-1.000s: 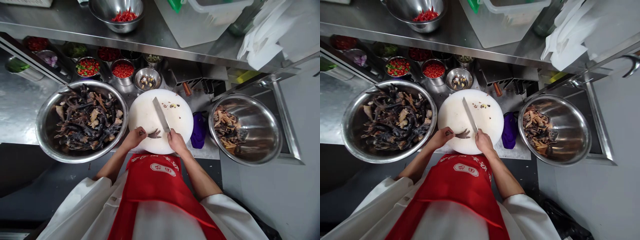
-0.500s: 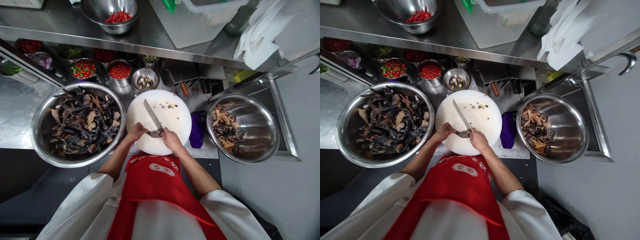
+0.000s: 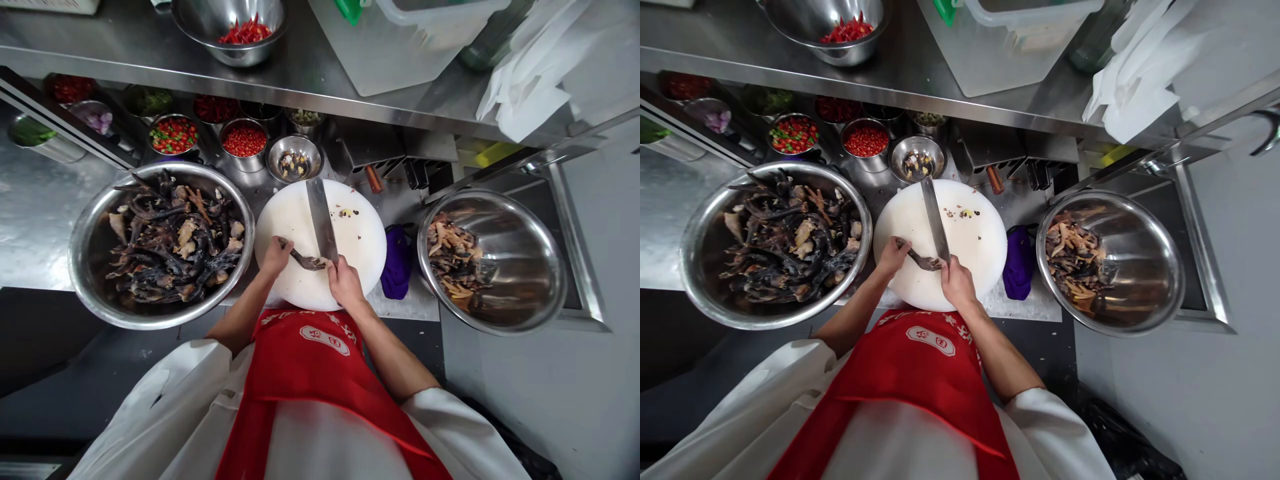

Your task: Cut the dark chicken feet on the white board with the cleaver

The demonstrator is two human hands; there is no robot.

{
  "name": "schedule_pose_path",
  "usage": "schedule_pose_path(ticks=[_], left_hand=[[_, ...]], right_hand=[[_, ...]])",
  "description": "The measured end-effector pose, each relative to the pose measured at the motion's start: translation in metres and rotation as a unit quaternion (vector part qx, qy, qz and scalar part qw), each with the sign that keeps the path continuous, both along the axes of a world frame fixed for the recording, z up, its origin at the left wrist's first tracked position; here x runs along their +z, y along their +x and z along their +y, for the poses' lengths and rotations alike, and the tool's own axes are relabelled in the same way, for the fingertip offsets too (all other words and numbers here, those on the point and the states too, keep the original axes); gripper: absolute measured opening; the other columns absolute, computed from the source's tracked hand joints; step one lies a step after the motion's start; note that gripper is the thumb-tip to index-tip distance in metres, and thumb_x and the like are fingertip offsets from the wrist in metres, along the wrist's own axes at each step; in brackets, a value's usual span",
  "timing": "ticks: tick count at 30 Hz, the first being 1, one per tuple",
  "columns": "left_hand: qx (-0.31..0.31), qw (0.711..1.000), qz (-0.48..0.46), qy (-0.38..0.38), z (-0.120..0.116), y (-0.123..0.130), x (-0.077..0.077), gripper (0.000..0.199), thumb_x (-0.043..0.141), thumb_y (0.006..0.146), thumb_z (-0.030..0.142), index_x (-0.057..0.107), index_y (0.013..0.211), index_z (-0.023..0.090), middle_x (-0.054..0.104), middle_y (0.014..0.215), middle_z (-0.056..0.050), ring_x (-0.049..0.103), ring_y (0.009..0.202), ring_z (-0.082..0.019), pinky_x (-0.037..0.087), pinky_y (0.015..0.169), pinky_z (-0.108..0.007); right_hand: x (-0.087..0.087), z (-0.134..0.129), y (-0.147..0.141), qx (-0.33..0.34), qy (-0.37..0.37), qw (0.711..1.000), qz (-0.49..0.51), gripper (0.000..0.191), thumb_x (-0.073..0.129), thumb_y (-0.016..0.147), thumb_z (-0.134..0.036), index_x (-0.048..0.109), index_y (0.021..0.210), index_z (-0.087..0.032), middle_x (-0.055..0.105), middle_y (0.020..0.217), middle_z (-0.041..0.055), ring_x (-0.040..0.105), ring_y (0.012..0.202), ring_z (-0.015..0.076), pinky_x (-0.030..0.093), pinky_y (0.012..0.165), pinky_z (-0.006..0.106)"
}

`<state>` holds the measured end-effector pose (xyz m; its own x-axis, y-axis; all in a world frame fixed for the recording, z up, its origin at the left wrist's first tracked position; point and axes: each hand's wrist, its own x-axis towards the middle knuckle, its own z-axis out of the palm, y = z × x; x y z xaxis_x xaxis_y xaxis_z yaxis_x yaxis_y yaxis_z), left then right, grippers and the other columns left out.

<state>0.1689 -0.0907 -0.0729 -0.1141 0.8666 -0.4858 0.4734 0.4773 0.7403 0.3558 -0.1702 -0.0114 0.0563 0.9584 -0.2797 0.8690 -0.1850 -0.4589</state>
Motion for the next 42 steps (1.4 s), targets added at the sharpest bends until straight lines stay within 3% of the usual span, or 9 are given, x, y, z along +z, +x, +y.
schedule_pose_path(ticks=[5, 9, 15, 21, 25, 28, 32, 36, 42], left_hand=[[-0.023, 0.995, 0.091, 0.032, -0.004, 0.006, -0.003, 0.027, 0.045, 0.093, 0.039, 0.049, 0.108, 0.016, 0.066, 0.102, -0.014, 0.064, 0.097, -0.026, 0.046, 0.082, -0.036], [-0.025, 0.993, 0.110, 0.025, -0.005, 0.009, -0.001, 0.031, 0.041, 0.094, 0.039, 0.047, 0.112, 0.015, 0.066, 0.105, -0.017, 0.064, 0.101, -0.029, 0.046, 0.084, -0.037], [-0.013, 0.993, 0.115, 0.014, -0.004, 0.012, 0.001, 0.028, 0.041, 0.094, 0.038, 0.048, 0.108, 0.015, 0.066, 0.104, -0.017, 0.064, 0.101, -0.028, 0.046, 0.084, -0.037], [-0.009, 0.995, 0.095, 0.026, -0.006, 0.011, 0.000, 0.027, 0.042, 0.093, 0.037, 0.049, 0.109, 0.016, 0.066, 0.101, -0.015, 0.064, 0.099, -0.028, 0.046, 0.083, -0.037], [0.001, 0.997, 0.069, 0.039, -0.009, 0.006, 0.000, 0.025, 0.045, 0.092, 0.036, 0.049, 0.107, 0.016, 0.066, 0.098, -0.013, 0.064, 0.096, -0.026, 0.046, 0.082, -0.036], [-0.011, 0.997, 0.036, 0.071, -0.022, -0.005, 0.006, 0.028, 0.047, 0.091, 0.040, 0.048, 0.108, 0.018, 0.064, 0.092, -0.008, 0.063, 0.088, -0.023, 0.045, 0.079, -0.034], [-0.081, 0.987, -0.029, 0.136, -0.050, -0.022, 0.021, 0.030, 0.050, 0.088, 0.045, 0.048, 0.107, 0.021, 0.058, 0.079, 0.001, 0.056, 0.071, -0.014, 0.043, 0.069, -0.027], [-0.132, 0.981, -0.061, 0.130, -0.071, -0.034, 0.033, 0.028, 0.051, 0.087, 0.045, 0.049, 0.104, 0.022, 0.050, 0.071, 0.004, 0.047, 0.062, -0.011, 0.039, 0.062, -0.023], [-0.140, 0.979, -0.061, 0.134, -0.073, -0.058, 0.052, 0.020, 0.053, 0.081, 0.038, 0.055, 0.094, 0.023, 0.054, 0.076, 0.002, 0.050, 0.070, -0.013, 0.042, 0.067, -0.025]], right_hand=[[0.004, -0.002, -0.020, 0.041, -0.024, 0.999, -0.024, 0.026, 0.031, 0.098, -0.029, 0.050, 0.109, -0.016, 0.071, 0.089, 0.0097, 0.066, 0.078, 0.0232, 0.039, 0.068, 0.029], [0.008, 0.008, -0.027, 0.062, -0.054, 0.995, -0.055, 0.022, 0.033, 0.097, -0.025, 0.051, 0.107, -0.016, 0.071, 0.089, 0.0096, 0.066, 0.078, 0.0226, 0.039, 0.068, 0.029], [0.034, 0.012, -0.024, 0.054, -0.001, 0.997, -0.049, 0.030, 0.028, 0.100, -0.030, 0.047, 0.116, -0.014, 0.071, 0.093, 0.0111, 0.067, 0.082, 0.0243, 0.041, 0.070, 0.029], [0.008, 0.014, -0.034, 0.087, -0.092, 0.989, -0.078, 0.023, 0.032, 0.098, -0.023, 0.050, 0.110, -0.015, 0.070, 0.090, 0.0113, 0.067, 0.082, 0.0235, 0.042, 0.072, 0.029], [-0.007, 0.019, -0.032, 0.083, -0.076, 0.991, -0.070, 0.024, 0.033, 0.097, -0.025, 0.051, 0.109, -0.016, 0.070, 0.091, 0.0113, 0.067, 0.083, 0.0244, 0.042, 0.072, 0.030], [-0.012, 0.025, -0.019, 0.065, -0.070, 0.995, -0.035, 0.024, 0.035, 0.095, -0.027, 0.052, 0.108, -0.016, 0.070, 0.092, 0.0111, 0.066, 0.085, 0.0240, 0.042, 0.073, 0.030], [-0.015, 0.036, 0.004, 0.027, -0.057, 0.997, 0.040, 0.022, 0.036, 0.093, -0.028, 0.054, 0.100, -0.018, 0.069, 0.084, 0.0069, 0.064, 0.079, 0.0208, 0.043, 0.071, 0.027], [-0.009, 0.037, 0.015, 0.001, -0.032, 0.994, 0.103, 0.022, 0.036, 0.092, -0.031, 0.054, 0.095, -0.020, 0.065, 0.069, 0.0011, 0.062, 0.067, 0.0191, 0.043, 0.065, 0.027], [0.002, 0.019, 0.027, 0.061, -0.091, 0.983, 0.149, 0.021, 0.040, 0.090, -0.035, 0.054, 0.086, -0.021, 0.058, 0.056, -0.0033, 0.055, 0.050, 0.0150, 0.042, 0.055, 0.025]])
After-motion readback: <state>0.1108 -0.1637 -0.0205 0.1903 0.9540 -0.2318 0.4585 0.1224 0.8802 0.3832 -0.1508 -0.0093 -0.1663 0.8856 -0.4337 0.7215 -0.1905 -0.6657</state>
